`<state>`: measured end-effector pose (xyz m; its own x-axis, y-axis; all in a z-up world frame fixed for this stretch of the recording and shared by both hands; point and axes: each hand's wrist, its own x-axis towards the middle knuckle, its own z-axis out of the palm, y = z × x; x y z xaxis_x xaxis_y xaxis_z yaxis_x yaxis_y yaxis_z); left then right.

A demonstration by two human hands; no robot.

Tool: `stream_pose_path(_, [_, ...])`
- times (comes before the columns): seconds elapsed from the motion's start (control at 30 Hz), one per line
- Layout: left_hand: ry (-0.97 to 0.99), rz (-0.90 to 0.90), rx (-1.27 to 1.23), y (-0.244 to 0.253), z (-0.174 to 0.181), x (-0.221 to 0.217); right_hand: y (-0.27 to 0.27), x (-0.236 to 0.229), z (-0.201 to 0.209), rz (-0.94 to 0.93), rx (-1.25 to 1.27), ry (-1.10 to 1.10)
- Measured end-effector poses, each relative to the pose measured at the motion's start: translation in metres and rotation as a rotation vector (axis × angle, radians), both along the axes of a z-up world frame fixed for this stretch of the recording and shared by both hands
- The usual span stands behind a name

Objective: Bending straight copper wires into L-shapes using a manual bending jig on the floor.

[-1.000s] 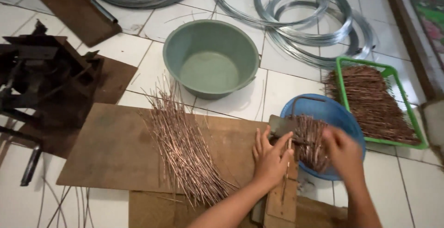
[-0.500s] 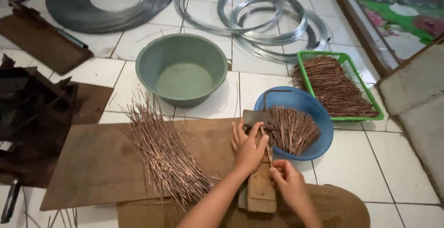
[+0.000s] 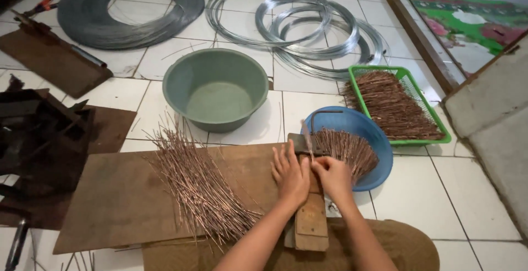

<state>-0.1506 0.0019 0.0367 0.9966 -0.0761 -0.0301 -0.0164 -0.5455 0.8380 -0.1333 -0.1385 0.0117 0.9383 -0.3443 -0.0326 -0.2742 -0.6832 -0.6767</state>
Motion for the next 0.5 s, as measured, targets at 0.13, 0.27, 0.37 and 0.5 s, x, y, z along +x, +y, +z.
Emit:
stream_pose_path(0.13, [-0.021,-0.002,0.024,0.001,0.003,-0.004,-0.004,0.007,0.024,-0.135,-0.034,-0.103])
stream_pose_path(0.27, [-0.040,0.016,0.041,-0.003,-0.002,-0.001,-0.104,0.027,-0.050,-0.224,-0.222,-0.126])
stream_pose_path(0.37, [-0.019,0.026,0.022,-0.011,-0.012,0.007,-0.133,0.027,-0.075,-0.270,-0.437,0.119])
stream_pose_path(0.5, [0.015,0.066,0.023,-0.009,-0.007,0.003,-0.117,0.017,-0.059,-0.141,-0.576,0.327])
